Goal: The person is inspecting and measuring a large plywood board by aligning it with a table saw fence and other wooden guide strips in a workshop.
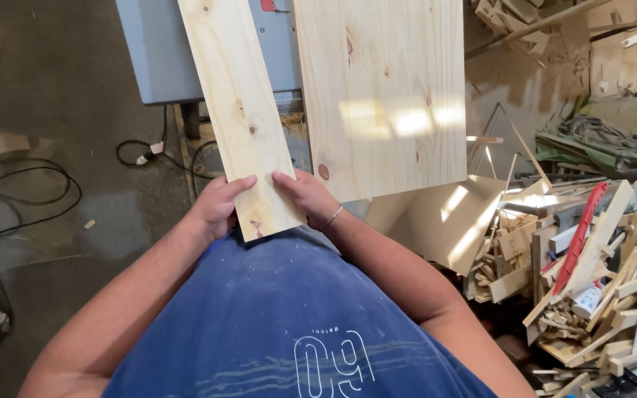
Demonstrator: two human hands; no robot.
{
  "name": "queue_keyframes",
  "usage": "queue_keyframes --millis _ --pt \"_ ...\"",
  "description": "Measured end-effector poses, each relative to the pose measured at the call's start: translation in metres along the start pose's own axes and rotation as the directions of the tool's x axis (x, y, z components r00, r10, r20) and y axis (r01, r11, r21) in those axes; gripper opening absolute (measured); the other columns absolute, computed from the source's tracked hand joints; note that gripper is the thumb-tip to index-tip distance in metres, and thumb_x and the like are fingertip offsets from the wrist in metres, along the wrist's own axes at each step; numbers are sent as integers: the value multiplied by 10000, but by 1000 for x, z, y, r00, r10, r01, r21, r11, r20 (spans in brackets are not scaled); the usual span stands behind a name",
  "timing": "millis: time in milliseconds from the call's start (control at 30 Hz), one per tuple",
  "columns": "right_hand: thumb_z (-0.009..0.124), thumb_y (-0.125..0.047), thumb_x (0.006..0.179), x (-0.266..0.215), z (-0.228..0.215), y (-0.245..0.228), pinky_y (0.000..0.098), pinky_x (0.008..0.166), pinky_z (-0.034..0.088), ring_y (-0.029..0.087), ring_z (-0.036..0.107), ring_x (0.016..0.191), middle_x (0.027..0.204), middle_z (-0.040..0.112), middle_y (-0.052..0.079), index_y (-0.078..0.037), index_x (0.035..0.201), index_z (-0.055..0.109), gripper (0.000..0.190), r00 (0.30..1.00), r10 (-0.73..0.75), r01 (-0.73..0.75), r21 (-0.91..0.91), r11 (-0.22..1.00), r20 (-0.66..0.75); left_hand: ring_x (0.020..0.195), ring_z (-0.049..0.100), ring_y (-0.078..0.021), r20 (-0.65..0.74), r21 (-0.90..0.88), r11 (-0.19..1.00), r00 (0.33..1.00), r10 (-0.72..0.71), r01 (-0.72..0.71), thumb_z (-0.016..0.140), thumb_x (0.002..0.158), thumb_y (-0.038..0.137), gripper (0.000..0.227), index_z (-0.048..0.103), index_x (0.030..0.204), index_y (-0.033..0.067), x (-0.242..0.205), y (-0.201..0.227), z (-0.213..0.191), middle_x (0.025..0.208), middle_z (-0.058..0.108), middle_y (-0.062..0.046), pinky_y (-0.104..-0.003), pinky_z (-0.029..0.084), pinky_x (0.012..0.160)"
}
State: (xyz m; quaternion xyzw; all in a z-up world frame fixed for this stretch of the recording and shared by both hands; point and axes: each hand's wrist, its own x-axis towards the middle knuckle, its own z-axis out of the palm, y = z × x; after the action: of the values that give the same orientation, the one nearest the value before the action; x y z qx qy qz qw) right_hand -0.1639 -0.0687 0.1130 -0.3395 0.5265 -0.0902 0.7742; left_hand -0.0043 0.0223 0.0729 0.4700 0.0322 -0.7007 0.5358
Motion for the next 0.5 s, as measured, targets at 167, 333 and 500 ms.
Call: queue_keyframes --millis 167,333,500 --pt "708 -452 971 31 -9 26 409 570 660 258 765 664 812 743 168 -27 1066 610 446 993 28 -33 -36 999 -118 800 743 -260 -45 154 988 999 -14 21 860 837 240 320 710 968 -11 18 -47 -35 894 753 -177 -472 634 718" --pt "563 -712 907 58 -1 38 459 998 573 293 716 1111 1072 761 145 -122 1189 734 676 951 -11 -162 -531 832 -308 998 736 -292 -344 528 846 929 138 70 830 826 694 681 786 1002 38 52 -76 -57 925 759 -187 -441 584 902" --pt "368 -681 980 80 11 19 512 1189 399 411 579 1303 1252 693 259 5 1169 729 798 941 -145 -67 -587 807 -307 1297 530 -423 -397 325 945 904 157 -21 758 883 651 894 568 1283 -126 8 -9 22 1279 567 -351 -553 420 1090"
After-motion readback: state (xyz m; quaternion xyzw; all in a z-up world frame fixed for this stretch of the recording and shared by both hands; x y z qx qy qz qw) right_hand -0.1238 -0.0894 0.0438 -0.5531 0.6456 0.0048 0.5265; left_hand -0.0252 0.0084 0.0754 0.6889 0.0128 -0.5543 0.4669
